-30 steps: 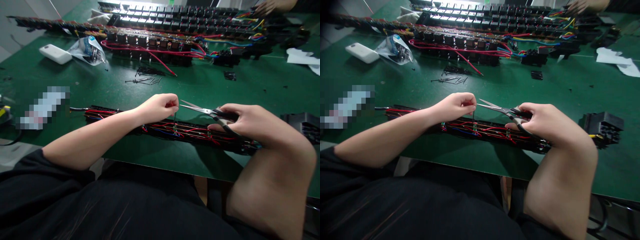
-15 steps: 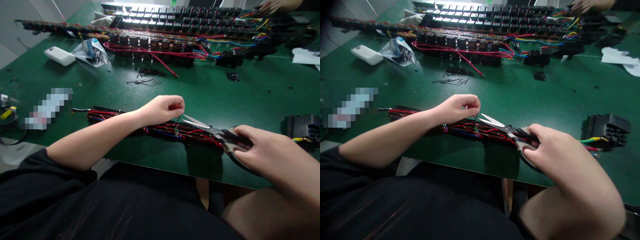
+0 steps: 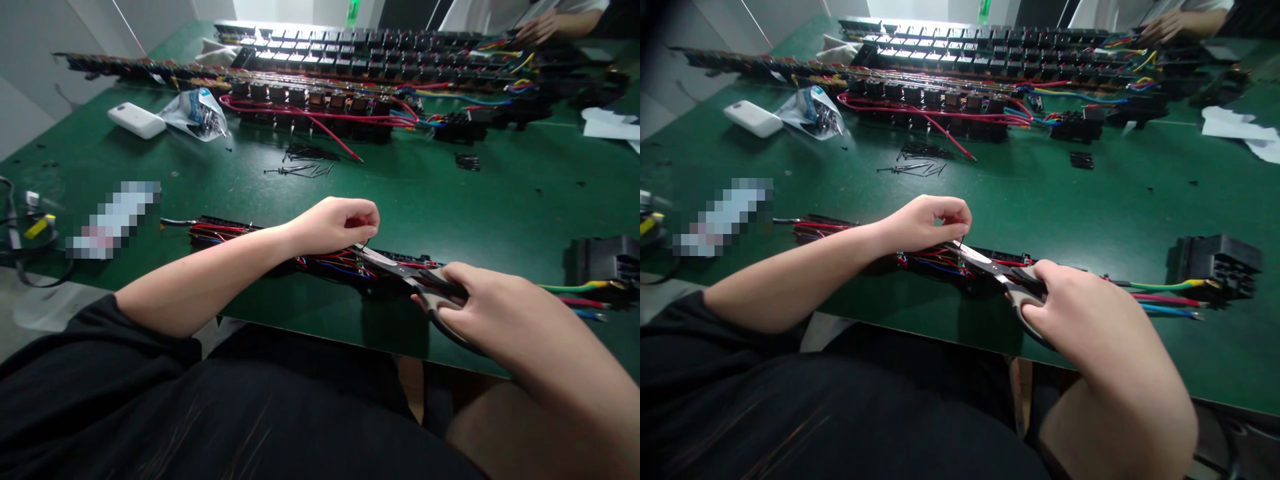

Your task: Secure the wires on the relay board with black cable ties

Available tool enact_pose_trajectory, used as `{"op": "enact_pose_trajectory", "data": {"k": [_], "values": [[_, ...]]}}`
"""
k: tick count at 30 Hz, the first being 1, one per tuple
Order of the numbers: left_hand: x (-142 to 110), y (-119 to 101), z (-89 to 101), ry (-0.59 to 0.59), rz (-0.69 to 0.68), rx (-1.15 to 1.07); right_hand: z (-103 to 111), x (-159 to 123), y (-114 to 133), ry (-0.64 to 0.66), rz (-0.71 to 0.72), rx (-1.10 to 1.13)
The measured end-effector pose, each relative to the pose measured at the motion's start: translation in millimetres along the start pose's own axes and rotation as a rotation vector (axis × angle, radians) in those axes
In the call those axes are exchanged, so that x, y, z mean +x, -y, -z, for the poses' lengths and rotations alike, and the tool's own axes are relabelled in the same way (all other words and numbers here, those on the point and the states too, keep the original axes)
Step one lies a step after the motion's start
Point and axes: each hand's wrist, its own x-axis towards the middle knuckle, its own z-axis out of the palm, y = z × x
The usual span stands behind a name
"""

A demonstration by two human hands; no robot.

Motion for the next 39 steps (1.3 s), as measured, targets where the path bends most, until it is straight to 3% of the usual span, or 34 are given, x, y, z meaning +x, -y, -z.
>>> {"op": "enact_pose_trajectory", "data": {"k": [2,9,18,24,31,39], "values": [[-0.8,-1.7,0.2,0.024,0.030,-0.026,3.8,1.8,9.5,0.111,-0.054,-0.020],[-1.9,-1.6,-1.8,0.016,0.027,-0.019,4.4,7.7,36.5,0.077,-0.067,-0.082],[-0.9,-0.9,-1.8,0.021,0.007,-0.007,-22.5,-2.9,26.9,-0.100,0.040,-0.101],[-0.5,0.1,-2.3,0.013,-0.004,-0.005,-33.9,-4.0,21.1,-0.150,0.051,-0.101],[-1.7,0.0,-2.6,-0.009,0.011,0.016,-33.3,-2.7,17.9,-0.131,0.029,-0.037],[-2.3,-2.2,-1.1,-0.037,0.013,0.075,-28.2,-1.6,30.0,-0.146,0.048,-0.116]]}}
